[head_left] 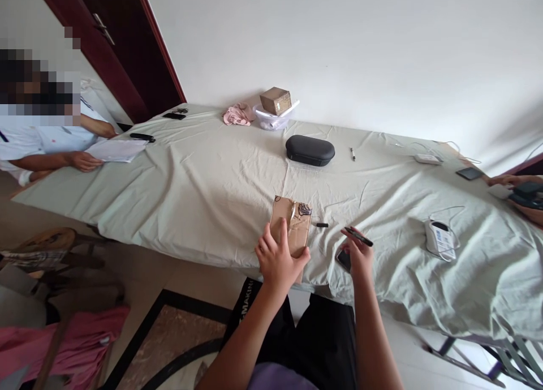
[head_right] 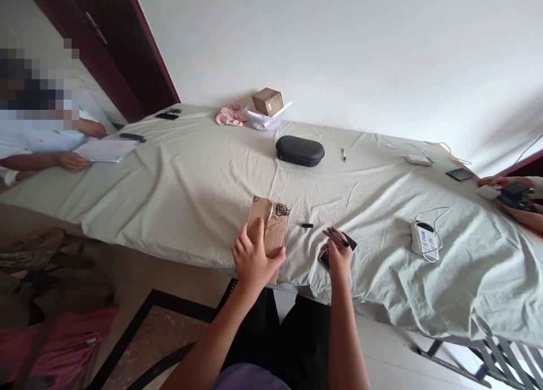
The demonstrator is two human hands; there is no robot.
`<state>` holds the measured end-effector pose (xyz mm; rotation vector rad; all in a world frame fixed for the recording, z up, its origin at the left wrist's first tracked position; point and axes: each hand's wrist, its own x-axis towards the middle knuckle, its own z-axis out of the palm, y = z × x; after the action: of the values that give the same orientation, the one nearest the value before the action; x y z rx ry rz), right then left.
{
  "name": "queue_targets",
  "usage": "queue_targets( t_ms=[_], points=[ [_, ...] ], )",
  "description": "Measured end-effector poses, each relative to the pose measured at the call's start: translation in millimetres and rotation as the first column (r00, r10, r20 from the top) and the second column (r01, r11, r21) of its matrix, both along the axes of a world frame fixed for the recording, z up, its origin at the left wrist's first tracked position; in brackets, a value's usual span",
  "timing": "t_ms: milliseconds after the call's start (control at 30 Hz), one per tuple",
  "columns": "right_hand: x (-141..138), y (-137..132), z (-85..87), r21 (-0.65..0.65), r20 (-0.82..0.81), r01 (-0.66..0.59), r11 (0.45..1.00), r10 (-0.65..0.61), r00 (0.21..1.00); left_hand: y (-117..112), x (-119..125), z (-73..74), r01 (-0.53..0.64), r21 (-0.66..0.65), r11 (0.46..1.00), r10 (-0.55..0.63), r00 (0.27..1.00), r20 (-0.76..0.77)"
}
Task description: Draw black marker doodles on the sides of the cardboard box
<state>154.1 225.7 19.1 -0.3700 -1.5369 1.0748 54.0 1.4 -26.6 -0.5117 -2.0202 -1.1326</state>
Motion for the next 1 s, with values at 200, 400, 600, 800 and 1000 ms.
queue_targets(
  t_ms=[200,400,600,800,1000],
  points=[
    [34,29,-14.4,-0.251,-0.041,-0.351,0.902,0.353,0.935,1,-1,-0.6,-0.005,0.002,1.000,0.005,1.000,-0.026],
    [12,50,11.5,0.334,0.424,0.057,0.941,-0.204,0.882,-1,-2,0.9,-0.002,-0.019,1.000,0.001,0.999,-0.032],
    [-12,54,19.0,0.685,0.499,0.160,0.710,-0.618,0.608,-1,-1,0.0,-0.006,-0.012,1.000,0.005,0.999,-0.042],
    [-23,47,6.6,0.735,0.505,0.199,0.648,-0.720,0.476,-2,0,-0.9,0.004,-0.013,1.000,-0.004,1.000,-0.026],
    [-25,45,1.3,0.729,0.474,0.299,0.616,-0.769,0.428,-2,-1,1.9,0.018,-0.017,1.000,-0.018,1.000,-0.015]
  ],
)
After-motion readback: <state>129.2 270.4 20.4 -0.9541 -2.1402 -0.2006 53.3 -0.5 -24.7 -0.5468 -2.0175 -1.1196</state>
